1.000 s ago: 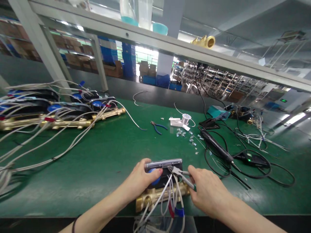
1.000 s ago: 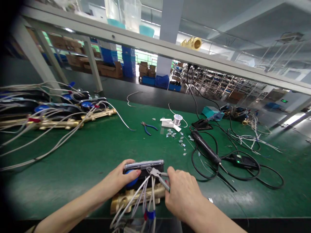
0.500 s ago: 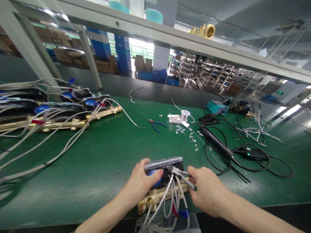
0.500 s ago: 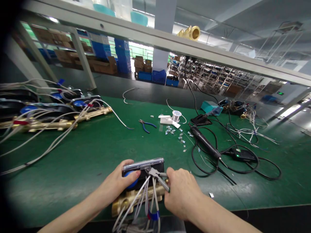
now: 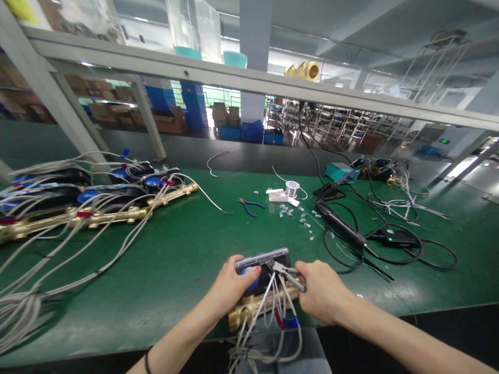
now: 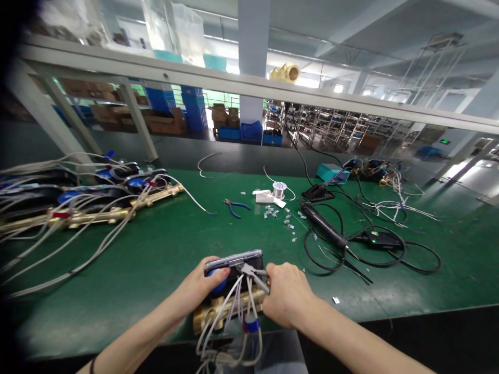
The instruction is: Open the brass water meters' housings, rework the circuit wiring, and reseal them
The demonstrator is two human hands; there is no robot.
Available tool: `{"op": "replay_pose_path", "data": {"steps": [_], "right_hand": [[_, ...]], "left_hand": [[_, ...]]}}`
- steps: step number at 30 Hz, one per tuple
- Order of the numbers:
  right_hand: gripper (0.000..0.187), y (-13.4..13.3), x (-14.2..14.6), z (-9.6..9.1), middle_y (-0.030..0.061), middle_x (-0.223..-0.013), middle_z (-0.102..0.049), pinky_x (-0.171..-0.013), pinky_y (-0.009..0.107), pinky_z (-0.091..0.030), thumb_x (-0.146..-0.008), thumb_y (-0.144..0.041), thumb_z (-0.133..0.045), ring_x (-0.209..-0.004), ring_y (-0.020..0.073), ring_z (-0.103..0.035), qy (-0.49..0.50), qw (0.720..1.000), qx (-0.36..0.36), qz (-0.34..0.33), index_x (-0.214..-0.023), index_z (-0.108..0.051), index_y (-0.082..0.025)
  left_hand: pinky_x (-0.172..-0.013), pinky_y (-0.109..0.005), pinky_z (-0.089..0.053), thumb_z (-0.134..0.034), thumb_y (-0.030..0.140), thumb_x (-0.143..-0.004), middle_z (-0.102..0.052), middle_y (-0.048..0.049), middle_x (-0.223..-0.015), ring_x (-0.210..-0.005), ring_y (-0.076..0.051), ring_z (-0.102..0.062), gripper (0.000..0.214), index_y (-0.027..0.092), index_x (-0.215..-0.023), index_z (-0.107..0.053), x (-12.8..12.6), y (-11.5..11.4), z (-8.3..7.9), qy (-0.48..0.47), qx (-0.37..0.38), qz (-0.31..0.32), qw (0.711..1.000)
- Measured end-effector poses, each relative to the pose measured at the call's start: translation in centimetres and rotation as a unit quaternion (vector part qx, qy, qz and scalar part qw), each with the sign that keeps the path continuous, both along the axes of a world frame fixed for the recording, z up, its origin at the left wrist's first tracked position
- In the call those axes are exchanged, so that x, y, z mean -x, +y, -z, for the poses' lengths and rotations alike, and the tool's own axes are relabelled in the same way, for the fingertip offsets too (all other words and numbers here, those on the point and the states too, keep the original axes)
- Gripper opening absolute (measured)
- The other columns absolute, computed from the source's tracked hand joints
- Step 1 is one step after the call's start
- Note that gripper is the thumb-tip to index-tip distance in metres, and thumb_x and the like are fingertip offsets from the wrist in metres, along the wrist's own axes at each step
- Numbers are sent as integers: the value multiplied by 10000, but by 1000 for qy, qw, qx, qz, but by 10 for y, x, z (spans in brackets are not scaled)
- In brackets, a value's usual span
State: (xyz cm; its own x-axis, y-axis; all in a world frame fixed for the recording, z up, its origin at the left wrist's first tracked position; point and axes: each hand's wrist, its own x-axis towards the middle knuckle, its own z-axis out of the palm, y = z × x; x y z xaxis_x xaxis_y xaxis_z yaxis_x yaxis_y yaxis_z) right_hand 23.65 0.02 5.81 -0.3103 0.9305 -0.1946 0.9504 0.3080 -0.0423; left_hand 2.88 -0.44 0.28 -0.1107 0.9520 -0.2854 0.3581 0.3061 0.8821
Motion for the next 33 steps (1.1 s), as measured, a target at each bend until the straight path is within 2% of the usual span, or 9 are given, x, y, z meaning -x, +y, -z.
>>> {"op": "replay_pose_path", "data": {"steps": [3,7,11,14,19,23,28,33], "right_hand": [[165,3,0,-2,72,-800,-668,-601,294,-364,-656,-160,-563,-784,258,-644,-16,1000,1,-9,-815,-568,-205],[237,11,-9,-11,83,-865,-665,-625,314,-381,-662,-161,-554,-819,277,-642,-42,998,-8,-50,-896,-557,-196],[272,22,-20,-19,92,-908,-653,-630,327,-378,-678,-169,-532,-833,292,-637,-67,994,-19,-82,-949,-543,-188],[280,27,-21,-19,86,-885,-648,-597,316,-356,-665,-165,-528,-793,286,-637,-78,992,-19,-94,-944,-543,-187],[308,25,-13,-9,78,-859,-638,-555,297,-302,-654,-144,-522,-743,271,-633,-84,992,-21,-88,-957,-555,-190],[316,21,-10,2,76,-854,-623,-548,281,-272,-649,-97,-517,-751,249,-623,-83,994,-36,-63,-947,-563,-190],[232,21,-13,25,58,-865,-605,-624,278,-320,-710,-101,-512,-812,213,-592,-64,995,-58,-44,-911,-572,-198],[151,21,-14,40,57,-866,-599,-670,285,-328,-764,-136,-502,-840,210,-580,-46,996,-67,-32,-887,-569,-193]], "left_hand": [[-979,-409,-398,-614,643,-578,-608,-189,-1192,-1142,-343,-548,867,69,-1213,-476,0,-1,4,-16,8,-20,1000],[-1045,-394,-350,-638,658,-572,-483,-256,-1346,-1244,-337,-478,1064,3,-1345,-315,0,-3,9,-42,31,-57,997],[-1050,-381,-354,-643,658,-564,-478,-250,-1357,-1240,-320,-488,1079,5,-1357,-313,0,-4,9,-61,46,-55,996],[-1046,-382,-360,-640,644,-542,-501,-241,-1334,-1224,-321,-503,1084,1,-1354,-320,0,-3,9,-58,57,-53,995],[-1043,-405,-349,-599,626,-526,-548,-200,-1283,-1188,-332,-520,978,58,-1297,-400,-2,-3,5,-36,69,-50,996],[-1050,-422,-333,-548,625,-504,-509,-221,-1310,-1211,-347,-491,983,39,-1279,-397,-4,-2,-4,-18,90,-47,995],[-1055,-427,-322,-532,628,-497,-478,-231,-1334,-1229,-344,-469,972,43,-1262,-403,-5,0,-18,-7,111,-37,993],[-1051,-423,-322,-519,626,-507,-488,-217,-1320,-1221,-334,-475,960,59,-1272,-394,-5,2,-17,-3,114,-35,993]]}}
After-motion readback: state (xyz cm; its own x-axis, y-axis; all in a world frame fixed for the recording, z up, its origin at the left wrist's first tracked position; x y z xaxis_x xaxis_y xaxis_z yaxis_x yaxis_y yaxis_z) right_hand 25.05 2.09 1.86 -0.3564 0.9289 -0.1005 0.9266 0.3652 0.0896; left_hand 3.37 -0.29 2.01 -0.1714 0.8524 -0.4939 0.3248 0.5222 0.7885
